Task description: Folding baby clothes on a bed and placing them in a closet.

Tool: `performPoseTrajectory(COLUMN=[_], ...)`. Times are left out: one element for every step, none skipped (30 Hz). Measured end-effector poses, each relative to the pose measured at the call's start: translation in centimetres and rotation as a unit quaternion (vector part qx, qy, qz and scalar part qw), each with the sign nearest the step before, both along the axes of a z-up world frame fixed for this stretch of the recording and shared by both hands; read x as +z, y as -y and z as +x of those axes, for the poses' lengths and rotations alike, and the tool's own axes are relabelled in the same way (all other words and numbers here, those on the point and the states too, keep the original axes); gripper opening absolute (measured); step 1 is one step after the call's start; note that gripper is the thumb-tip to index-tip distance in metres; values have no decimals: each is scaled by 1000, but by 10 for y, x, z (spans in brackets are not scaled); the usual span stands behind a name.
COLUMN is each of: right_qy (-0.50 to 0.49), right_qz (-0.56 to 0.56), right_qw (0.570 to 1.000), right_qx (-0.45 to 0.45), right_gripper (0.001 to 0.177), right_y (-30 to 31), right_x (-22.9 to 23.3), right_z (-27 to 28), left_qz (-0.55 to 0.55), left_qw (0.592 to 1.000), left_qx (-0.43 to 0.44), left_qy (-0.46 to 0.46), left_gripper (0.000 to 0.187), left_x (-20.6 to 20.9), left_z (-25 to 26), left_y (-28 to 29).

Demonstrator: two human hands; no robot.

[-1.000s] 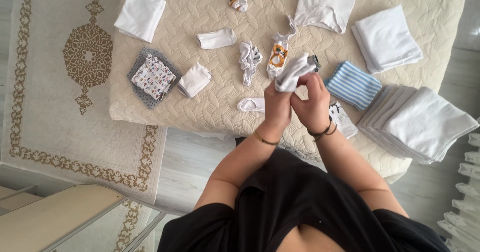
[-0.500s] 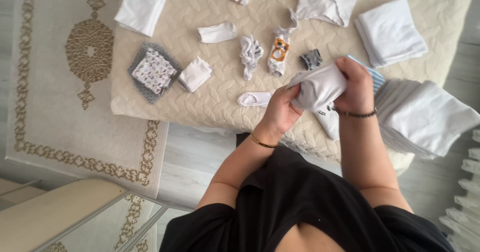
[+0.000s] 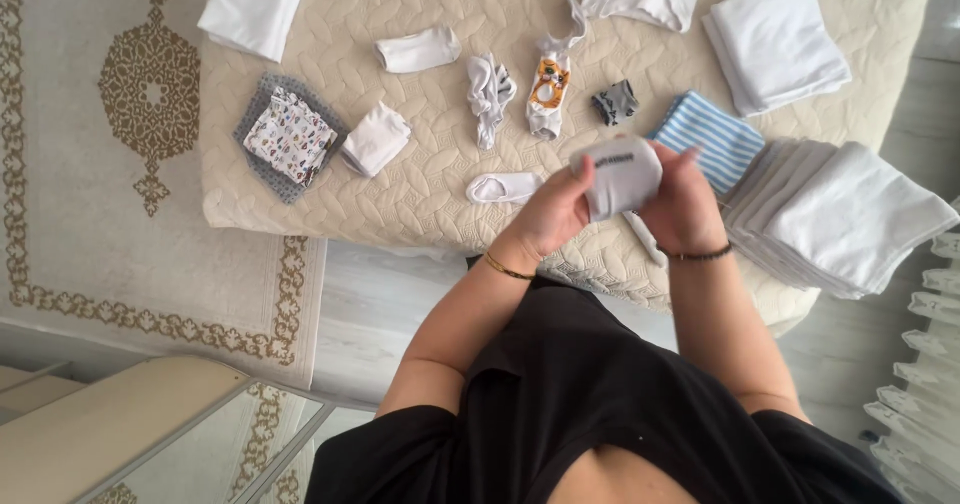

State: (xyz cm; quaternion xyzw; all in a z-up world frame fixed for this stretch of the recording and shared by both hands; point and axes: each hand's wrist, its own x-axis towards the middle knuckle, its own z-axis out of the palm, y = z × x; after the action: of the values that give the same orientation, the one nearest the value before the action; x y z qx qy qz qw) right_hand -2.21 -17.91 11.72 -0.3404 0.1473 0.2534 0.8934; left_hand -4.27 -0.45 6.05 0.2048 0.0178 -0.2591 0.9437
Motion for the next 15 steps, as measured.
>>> performPoseTrajectory(right_qy=[96, 190, 185, 210, 234, 232, 256, 280, 279, 259, 236, 232, 343, 449, 446], right_qz=[-141, -278, -279, -381, -477, -477, -534, -586, -586, -615, -646, -647, -654, -652, -654], right_qw=[985, 940, 941, 900, 847, 848, 804, 752, 753, 732, 709, 709, 656, 594, 595], right_qx=[24, 48, 50, 29, 9, 11, -50, -110, -108, -134, -160, -158, -154, -146, -141], right_gripper=[54, 35, 35, 31, 27, 27, 26, 25, 25, 23, 23, 23, 28, 33, 33], right_y=[7, 14, 6, -2, -11, -18, -22, -27, -32, -38, -42, -47, -52, -58, -67], right_x=[-17, -34, -30, -25, -21, -29, -37, -45, -48, -51, -54, -57, -61, -65, -58], right_z=[-6, -12, -17, -21, -23, -21, -21, -22, -19, -17, -16, -15, -10, -5, -1], left_qz=[58, 115, 115, 238, 357, 358, 451, 539, 540, 547, 553, 553, 483, 407, 407], left_qw=[998, 993, 993, 971, 931, 931, 884, 825, 825, 813, 802, 803, 857, 901, 902], left_qx=[1, 2, 2, 33, 63, 63, 112, 159, 159, 191, 221, 218, 182, 144, 141], left_qy=[3, 5, 1, 22, 43, 40, 46, 52, 49, 50, 51, 48, 9, -30, -36], left_gripper=[68, 63, 63, 55, 48, 48, 43, 39, 39, 38, 37, 37, 36, 36, 36], left_x=[-23, -46, -43, -39, -35, -29, -23, -17, -22, -28, -32, -30, -29, -27, -53], left_z=[-3, -6, -8, -10, -10, -6, -6, -4, -1, 3, 6, 8, 15, 22, 22], left_y=[3, 7, 9, 12, 14, 11, 10, 10, 3, -4, -10, -15, -19, -25, -25])
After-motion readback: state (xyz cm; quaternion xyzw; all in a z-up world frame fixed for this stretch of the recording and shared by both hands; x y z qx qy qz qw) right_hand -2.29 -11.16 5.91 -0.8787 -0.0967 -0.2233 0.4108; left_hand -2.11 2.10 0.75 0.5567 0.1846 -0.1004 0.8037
